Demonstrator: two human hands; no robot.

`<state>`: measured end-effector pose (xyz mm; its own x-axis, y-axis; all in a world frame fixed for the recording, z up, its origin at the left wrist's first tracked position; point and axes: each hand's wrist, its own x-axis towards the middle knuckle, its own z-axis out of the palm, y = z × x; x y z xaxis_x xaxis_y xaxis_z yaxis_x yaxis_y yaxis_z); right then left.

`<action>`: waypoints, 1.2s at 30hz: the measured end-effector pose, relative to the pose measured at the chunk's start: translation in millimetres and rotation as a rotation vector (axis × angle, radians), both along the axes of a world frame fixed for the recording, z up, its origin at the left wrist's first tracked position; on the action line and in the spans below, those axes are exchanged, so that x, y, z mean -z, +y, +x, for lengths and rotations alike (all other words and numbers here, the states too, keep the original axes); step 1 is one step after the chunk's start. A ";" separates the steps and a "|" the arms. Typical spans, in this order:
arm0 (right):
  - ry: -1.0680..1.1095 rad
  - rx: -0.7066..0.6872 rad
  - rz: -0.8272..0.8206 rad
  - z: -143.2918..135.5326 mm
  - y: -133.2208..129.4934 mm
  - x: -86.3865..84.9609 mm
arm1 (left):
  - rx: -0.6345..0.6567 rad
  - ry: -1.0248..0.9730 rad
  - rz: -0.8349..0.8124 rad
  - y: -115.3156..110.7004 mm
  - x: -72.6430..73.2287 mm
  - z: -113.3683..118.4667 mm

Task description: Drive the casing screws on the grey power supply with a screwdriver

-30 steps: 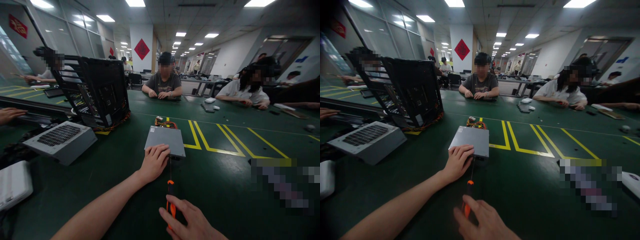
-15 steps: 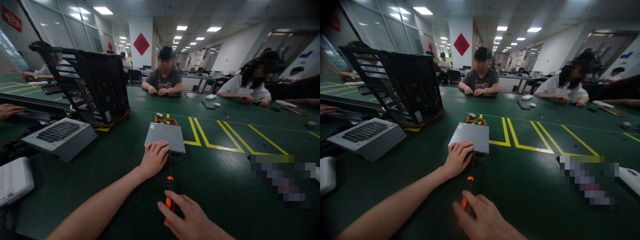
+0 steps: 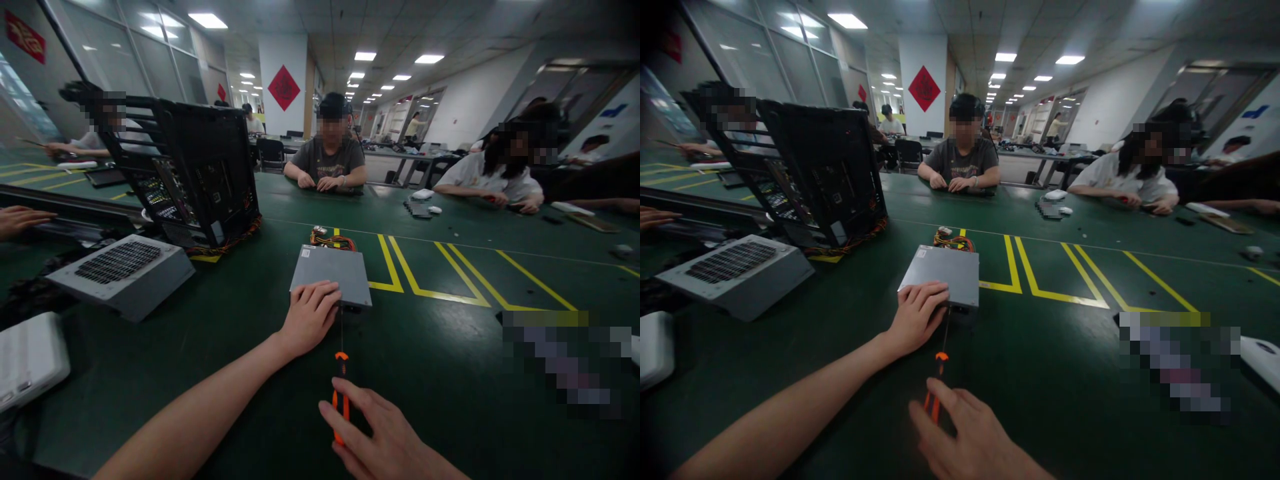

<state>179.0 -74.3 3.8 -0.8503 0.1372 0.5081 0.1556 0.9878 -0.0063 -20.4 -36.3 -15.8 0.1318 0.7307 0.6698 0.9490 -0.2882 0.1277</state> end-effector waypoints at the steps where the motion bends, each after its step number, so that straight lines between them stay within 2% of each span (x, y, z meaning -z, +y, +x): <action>1: 0.012 -0.008 0.028 -0.6 0.8 0.4 | 0.000 -0.001 0.002 -0.1 -0.3 -0.1; 6: 0.078 -0.090 0.177 -15.0 4.1 1.7 | 0.007 -0.012 0.021 -0.2 0.0 -0.1; 9: 0.064 -0.098 0.259 -36.7 -0.4 -9.9 | 0.012 -0.012 0.014 0.6 2.4 -0.5; 13: 0.181 0.017 0.324 -59.7 -7.2 -31.7 | 0.019 -0.017 0.021 1.2 4.6 -1.8; 17: 0.078 -0.047 0.333 -49.1 -2.2 -40.4 | 0.029 -0.020 0.019 0.7 3.3 -2.4; 22: 0.074 -0.005 0.298 -16.0 6.9 -28.9 | 0.018 -0.023 0.024 0.5 2.6 -1.4; 25: 0.109 0.022 0.258 -5.4 7.0 -19.6 | 0.015 -0.030 0.011 0.2 2.2 -0.6; 31: 0.085 -0.016 0.183 -1.6 5.8 -6.5 | 0.002 -0.017 0.002 -1.2 -0.3 0.2; 36: 0.076 -0.104 0.176 -3.5 11.6 8.1 | -0.015 -0.008 0.021 -0.6 0.2 0.9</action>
<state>175.6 -62.7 -4.3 -0.8135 -0.0458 0.5798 0.0583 0.9855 0.1597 -19.5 -36.9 -16.0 0.1154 0.7184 0.6860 0.9523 -0.2764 0.1292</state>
